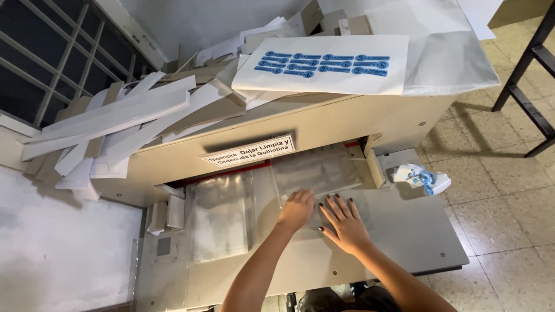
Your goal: The person peels blue stickers from a white sheet and applies them to clear plastic sleeves. The person places the sleeves on a paper cutter surface, smooths the stickers, and stacks the sleeves.
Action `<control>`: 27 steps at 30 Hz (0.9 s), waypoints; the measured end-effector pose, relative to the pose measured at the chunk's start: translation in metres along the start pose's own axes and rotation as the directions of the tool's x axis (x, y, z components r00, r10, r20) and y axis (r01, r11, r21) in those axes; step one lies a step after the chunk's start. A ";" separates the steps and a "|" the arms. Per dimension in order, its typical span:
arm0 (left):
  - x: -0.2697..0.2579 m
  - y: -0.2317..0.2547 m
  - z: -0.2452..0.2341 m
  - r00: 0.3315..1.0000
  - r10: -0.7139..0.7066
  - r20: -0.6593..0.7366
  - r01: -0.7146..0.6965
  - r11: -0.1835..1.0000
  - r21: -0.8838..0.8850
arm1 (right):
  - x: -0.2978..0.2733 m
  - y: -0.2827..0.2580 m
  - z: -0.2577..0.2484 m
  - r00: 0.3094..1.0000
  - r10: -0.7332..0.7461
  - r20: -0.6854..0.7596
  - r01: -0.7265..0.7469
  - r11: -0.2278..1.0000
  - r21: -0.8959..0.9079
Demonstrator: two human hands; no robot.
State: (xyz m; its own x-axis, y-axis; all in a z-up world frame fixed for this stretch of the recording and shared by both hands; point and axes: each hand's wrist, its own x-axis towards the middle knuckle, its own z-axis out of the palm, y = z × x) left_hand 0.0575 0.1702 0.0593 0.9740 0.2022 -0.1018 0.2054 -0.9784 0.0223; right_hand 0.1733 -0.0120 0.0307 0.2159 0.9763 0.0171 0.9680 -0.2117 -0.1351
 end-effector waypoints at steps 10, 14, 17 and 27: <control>0.042 -0.047 0.081 0.820 -0.042 -0.571 0.215 0.947 0.238 | -0.014 0.001 -0.002 0.891 -0.322 -0.321 0.317 0.946 -0.068; 0.046 -0.056 0.069 0.825 -0.033 -0.564 0.167 0.968 0.189 | -0.015 0.011 0.007 0.860 -0.324 -0.394 0.347 0.938 -0.014; 0.032 -0.057 0.050 0.803 0.003 -0.596 0.128 0.976 0.177 | -0.008 0.017 0.002 0.826 -0.374 -0.422 0.382 0.921 -0.069; -0.030 -0.030 0.033 0.998 -0.063 -0.002 0.047 0.764 -0.644 | -0.032 -0.019 -0.192 0.890 -0.434 -0.139 0.456 0.851 0.260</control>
State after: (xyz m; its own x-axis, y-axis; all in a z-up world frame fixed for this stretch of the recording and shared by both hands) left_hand 0.0190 0.1920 0.0289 0.9593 0.2637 -0.1012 0.2641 -0.7105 0.6523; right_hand 0.1723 -0.0479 0.2229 -0.2104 0.9544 0.2116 0.8891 0.2768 -0.3646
